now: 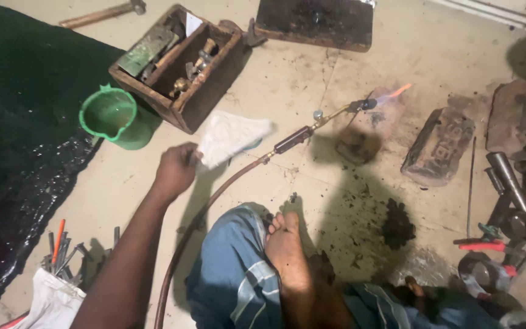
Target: The person sits on the workshop floor and works on a triangular ornate metal casting. They heat the piece with a blowtorch, handle a green mold compound in a bowl, trim and shape the cast ornament with a hammer and punch, and hold the finished decorative piece up against a black mold form.
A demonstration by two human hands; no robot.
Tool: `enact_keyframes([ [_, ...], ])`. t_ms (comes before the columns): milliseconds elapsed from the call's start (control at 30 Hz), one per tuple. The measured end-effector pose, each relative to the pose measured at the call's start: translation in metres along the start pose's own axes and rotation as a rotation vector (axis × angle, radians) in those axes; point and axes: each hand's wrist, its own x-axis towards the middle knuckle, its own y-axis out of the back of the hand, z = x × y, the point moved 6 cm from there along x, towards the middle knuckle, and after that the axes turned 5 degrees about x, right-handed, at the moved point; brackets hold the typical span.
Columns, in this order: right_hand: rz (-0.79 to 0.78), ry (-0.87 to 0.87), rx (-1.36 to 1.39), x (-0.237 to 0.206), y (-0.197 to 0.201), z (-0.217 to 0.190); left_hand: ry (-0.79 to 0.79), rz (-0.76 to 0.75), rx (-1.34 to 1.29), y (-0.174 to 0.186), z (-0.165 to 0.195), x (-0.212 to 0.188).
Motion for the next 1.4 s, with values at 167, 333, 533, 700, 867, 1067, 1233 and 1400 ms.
enact_keyframes([
  [167, -0.38, -0.07, 0.331, -0.053, -0.093, -0.066, 0.132, -0.404, -0.681, -0.011, 0.08, -0.073],
  [333, -0.499, 0.112, 0.397, -0.078, -0.112, -0.099, 0.317, -0.736, -0.882, -0.045, 0.154, -0.14],
  [533, -0.479, -0.163, 0.975, -0.064, -0.078, -0.075, 0.201, -0.872, -0.909, -0.053, 0.194, -0.166],
  [700, -0.437, -0.242, 1.119, -0.064, -0.054, -0.053, 0.322, -0.758, -1.363, -0.087, 0.212, -0.203],
  [867, -0.418, -0.298, 1.126, -0.061, -0.053, -0.04, 0.363, -0.625, -1.536, -0.109, 0.211, -0.214],
  [1067, -0.255, -0.341, 1.05, -0.066, -0.055, -0.038, 0.34, -0.587, -1.478, -0.109, 0.207, -0.207],
  [1233, -0.223, -0.388, 1.015, -0.068, -0.056, -0.041, 0.319, -0.612, -1.515, -0.111, 0.208, -0.207],
  [1400, -0.332, -0.354, 1.135, -0.063, -0.061, -0.026, 0.371, -0.549, -1.615, -0.114, 0.211, -0.209],
])
